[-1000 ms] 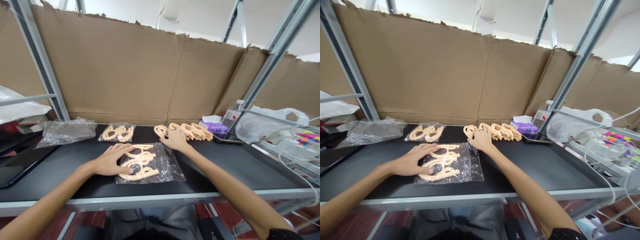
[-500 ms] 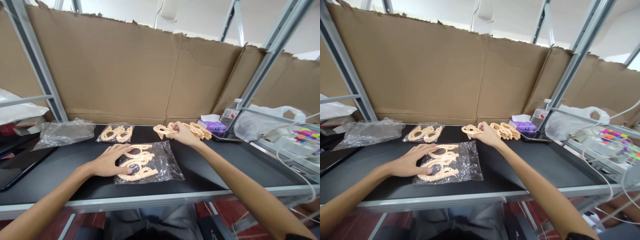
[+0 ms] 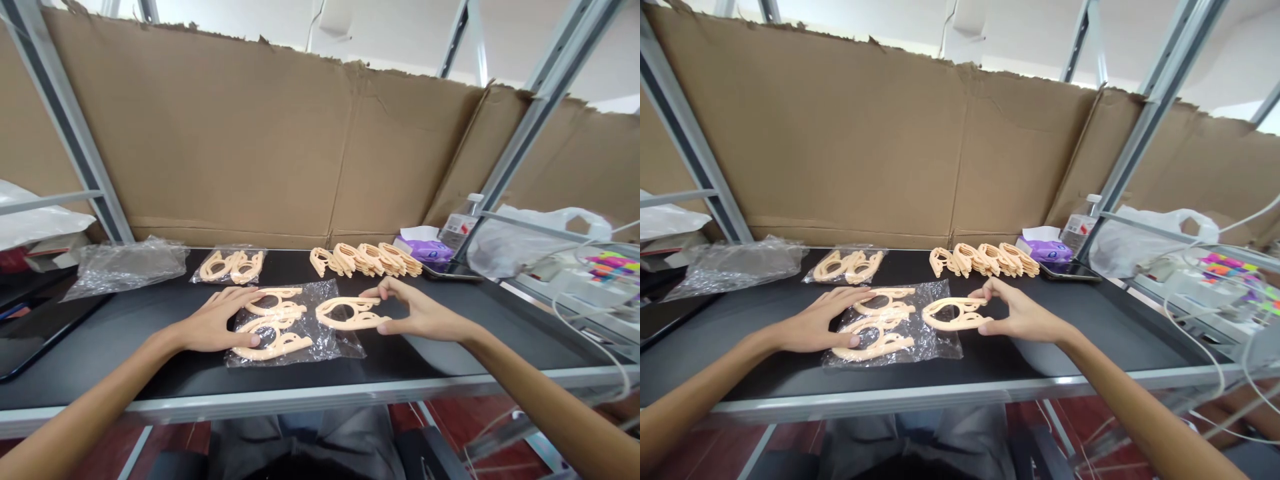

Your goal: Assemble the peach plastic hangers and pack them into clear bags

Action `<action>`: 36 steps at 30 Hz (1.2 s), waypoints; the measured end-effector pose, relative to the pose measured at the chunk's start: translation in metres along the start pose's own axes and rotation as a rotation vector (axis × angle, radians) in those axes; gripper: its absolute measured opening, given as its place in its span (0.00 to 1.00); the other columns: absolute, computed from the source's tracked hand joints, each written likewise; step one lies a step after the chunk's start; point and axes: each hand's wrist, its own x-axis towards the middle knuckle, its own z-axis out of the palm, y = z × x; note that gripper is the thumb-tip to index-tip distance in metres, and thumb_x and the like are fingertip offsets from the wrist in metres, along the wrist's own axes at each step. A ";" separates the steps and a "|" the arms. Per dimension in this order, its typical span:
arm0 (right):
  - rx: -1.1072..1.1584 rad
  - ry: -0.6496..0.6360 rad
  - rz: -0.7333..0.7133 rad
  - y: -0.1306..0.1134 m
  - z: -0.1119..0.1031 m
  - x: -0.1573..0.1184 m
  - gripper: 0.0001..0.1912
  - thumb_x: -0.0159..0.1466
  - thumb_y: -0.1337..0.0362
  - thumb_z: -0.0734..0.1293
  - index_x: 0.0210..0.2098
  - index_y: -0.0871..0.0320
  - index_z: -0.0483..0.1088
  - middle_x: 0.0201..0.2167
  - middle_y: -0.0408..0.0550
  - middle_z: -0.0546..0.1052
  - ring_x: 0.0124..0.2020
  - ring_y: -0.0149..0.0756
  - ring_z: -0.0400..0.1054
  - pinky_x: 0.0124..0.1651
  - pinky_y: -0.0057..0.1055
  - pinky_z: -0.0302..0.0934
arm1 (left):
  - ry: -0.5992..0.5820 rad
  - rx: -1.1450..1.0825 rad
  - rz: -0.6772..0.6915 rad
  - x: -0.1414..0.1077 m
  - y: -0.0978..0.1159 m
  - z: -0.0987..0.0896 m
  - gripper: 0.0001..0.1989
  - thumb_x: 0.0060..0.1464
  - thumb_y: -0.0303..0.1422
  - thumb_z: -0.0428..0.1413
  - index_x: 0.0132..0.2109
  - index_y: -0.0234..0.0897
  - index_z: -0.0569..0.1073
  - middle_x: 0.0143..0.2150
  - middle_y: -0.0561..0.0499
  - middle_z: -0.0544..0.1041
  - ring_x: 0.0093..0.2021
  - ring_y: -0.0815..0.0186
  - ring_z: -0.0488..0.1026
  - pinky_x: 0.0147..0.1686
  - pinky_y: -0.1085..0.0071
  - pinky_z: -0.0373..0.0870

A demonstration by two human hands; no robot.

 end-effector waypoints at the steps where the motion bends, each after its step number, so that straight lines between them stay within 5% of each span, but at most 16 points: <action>1: 0.010 -0.016 -0.021 -0.004 0.005 0.004 0.24 0.53 0.54 0.74 0.34 0.52 0.54 0.56 0.55 0.74 0.56 0.49 0.67 0.58 0.48 0.61 | -0.006 0.001 -0.003 0.000 0.001 0.000 0.45 0.52 0.60 0.54 0.71 0.51 0.51 0.73 0.48 0.53 0.71 0.45 0.47 0.67 0.47 0.48; 11: -0.098 -0.129 -0.157 -0.038 0.055 0.044 0.22 0.51 0.59 0.75 0.39 0.54 0.61 0.48 0.47 0.74 0.47 0.43 0.67 0.50 0.38 0.61 | 0.013 0.001 0.003 0.000 -0.002 0.001 0.46 0.51 0.60 0.55 0.71 0.51 0.52 0.72 0.46 0.54 0.71 0.43 0.48 0.66 0.46 0.50; 22: -0.057 -0.088 -0.160 -0.011 0.055 0.046 0.28 0.51 0.57 0.77 0.46 0.54 0.63 0.53 0.49 0.73 0.58 0.45 0.65 0.63 0.46 0.51 | -0.010 0.020 -0.028 0.001 0.002 0.000 0.47 0.51 0.61 0.54 0.72 0.50 0.50 0.73 0.47 0.52 0.72 0.45 0.46 0.67 0.46 0.47; 36: -0.195 0.042 -0.071 -0.036 0.088 0.046 0.32 0.44 0.53 0.79 0.43 0.55 0.65 0.47 0.48 0.71 0.50 0.47 0.61 0.54 0.43 0.54 | -0.013 0.022 -0.022 0.000 0.001 0.000 0.43 0.55 0.60 0.51 0.71 0.49 0.52 0.73 0.46 0.53 0.71 0.45 0.46 0.67 0.45 0.47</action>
